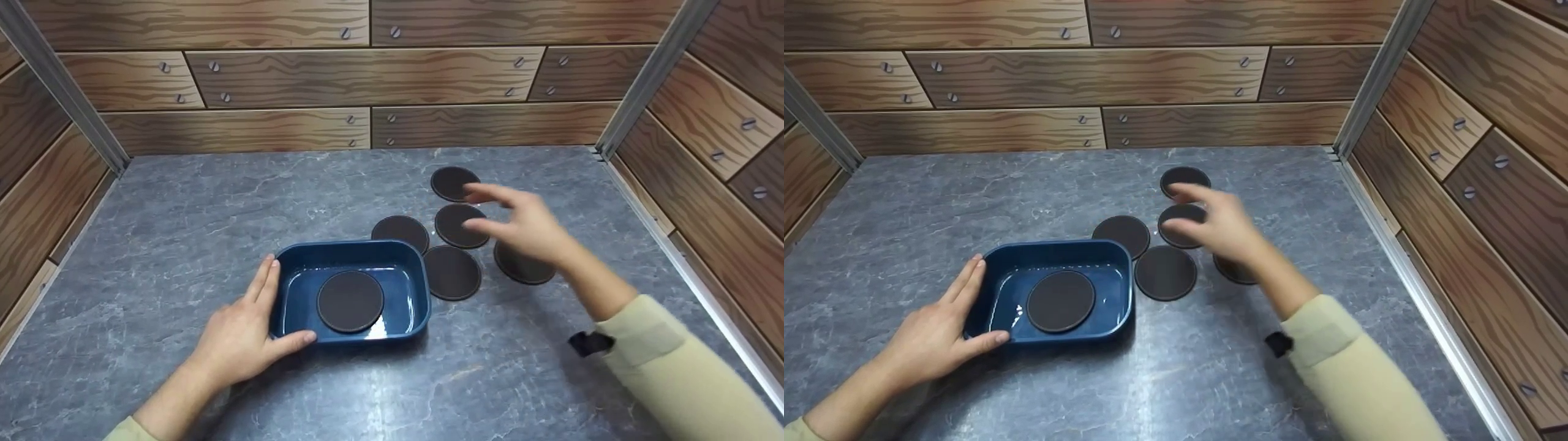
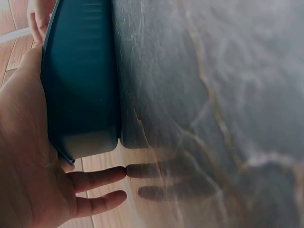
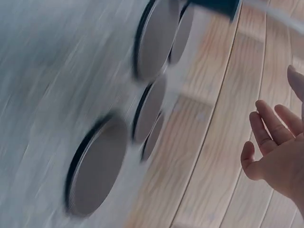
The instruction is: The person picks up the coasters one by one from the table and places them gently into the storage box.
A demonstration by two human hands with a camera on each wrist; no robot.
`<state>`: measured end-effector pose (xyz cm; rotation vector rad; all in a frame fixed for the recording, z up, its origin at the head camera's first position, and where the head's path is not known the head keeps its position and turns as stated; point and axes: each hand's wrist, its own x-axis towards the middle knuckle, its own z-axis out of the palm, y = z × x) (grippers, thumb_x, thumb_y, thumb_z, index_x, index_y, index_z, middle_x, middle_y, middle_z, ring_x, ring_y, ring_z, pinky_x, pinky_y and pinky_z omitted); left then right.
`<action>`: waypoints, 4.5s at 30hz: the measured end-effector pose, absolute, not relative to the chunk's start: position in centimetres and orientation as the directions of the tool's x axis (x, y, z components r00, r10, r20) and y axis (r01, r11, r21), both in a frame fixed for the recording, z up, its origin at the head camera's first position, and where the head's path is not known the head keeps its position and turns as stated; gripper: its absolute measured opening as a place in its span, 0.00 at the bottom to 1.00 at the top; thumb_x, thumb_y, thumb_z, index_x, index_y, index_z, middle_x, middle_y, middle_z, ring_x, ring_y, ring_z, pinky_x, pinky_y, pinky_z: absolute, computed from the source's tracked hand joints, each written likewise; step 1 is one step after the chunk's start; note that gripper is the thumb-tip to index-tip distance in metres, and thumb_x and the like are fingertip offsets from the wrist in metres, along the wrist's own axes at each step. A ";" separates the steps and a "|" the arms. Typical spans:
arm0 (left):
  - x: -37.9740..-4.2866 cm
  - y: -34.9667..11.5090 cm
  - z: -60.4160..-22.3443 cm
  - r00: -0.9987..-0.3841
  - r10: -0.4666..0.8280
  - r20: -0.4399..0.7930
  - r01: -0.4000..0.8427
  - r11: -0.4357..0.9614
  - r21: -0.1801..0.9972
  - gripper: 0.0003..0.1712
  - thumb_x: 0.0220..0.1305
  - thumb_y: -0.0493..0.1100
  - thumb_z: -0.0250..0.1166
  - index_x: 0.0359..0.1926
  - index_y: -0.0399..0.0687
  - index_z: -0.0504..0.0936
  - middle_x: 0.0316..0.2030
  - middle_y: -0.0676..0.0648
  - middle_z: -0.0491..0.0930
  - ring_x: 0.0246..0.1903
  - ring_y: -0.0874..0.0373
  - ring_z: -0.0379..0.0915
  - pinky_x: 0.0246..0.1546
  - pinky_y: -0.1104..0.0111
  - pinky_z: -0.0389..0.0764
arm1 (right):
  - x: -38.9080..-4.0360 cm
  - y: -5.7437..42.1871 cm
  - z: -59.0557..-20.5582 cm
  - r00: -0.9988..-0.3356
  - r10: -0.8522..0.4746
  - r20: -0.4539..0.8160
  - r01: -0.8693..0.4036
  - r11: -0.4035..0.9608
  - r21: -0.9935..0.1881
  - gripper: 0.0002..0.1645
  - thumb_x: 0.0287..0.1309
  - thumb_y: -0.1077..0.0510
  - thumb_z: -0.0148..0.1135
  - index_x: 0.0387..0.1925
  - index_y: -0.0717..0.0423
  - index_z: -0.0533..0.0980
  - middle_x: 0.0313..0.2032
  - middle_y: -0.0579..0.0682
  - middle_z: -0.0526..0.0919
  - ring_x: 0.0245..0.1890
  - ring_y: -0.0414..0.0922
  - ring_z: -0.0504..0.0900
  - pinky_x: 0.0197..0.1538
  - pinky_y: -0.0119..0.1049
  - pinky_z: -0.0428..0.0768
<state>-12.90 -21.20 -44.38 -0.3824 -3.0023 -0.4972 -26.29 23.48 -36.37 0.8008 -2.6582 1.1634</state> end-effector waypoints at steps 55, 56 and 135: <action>-12.9 -21.2 -44.2 -0.961 0.244 0.129 0.272 0.915 0.299 0.73 0.59 0.83 0.63 0.85 0.37 0.48 0.84 0.39 0.47 0.41 0.35 0.85 0.40 0.40 0.82 | -29.5 37.2 -44.1 -0.888 -0.427 -0.167 -0.189 0.673 -0.715 0.57 0.53 0.55 0.84 0.79 0.60 0.64 0.76 0.68 0.57 0.76 0.67 0.53 0.74 0.69 0.48; -12.9 -21.2 -44.2 -0.961 0.244 0.128 0.272 0.915 0.299 0.73 0.59 0.83 0.63 0.85 0.37 0.48 0.84 0.39 0.47 0.41 0.35 0.85 0.40 0.40 0.82 | -29.4 37.2 -44.1 -0.889 -0.427 -0.166 -0.190 0.674 -0.714 0.57 0.52 0.55 0.84 0.79 0.60 0.64 0.76 0.68 0.57 0.76 0.68 0.53 0.74 0.70 0.47; -12.9 -21.2 -44.2 -0.967 0.232 0.109 0.254 0.921 0.295 0.74 0.58 0.85 0.61 0.85 0.38 0.48 0.84 0.39 0.46 0.42 0.34 0.84 0.42 0.38 0.81 | -28.3 34.7 -39.2 -0.955 -0.296 -0.010 -0.211 0.705 -0.677 0.34 0.60 0.52 0.80 0.65 0.58 0.81 0.61 0.63 0.82 0.46 0.51 0.77 0.44 0.30 0.74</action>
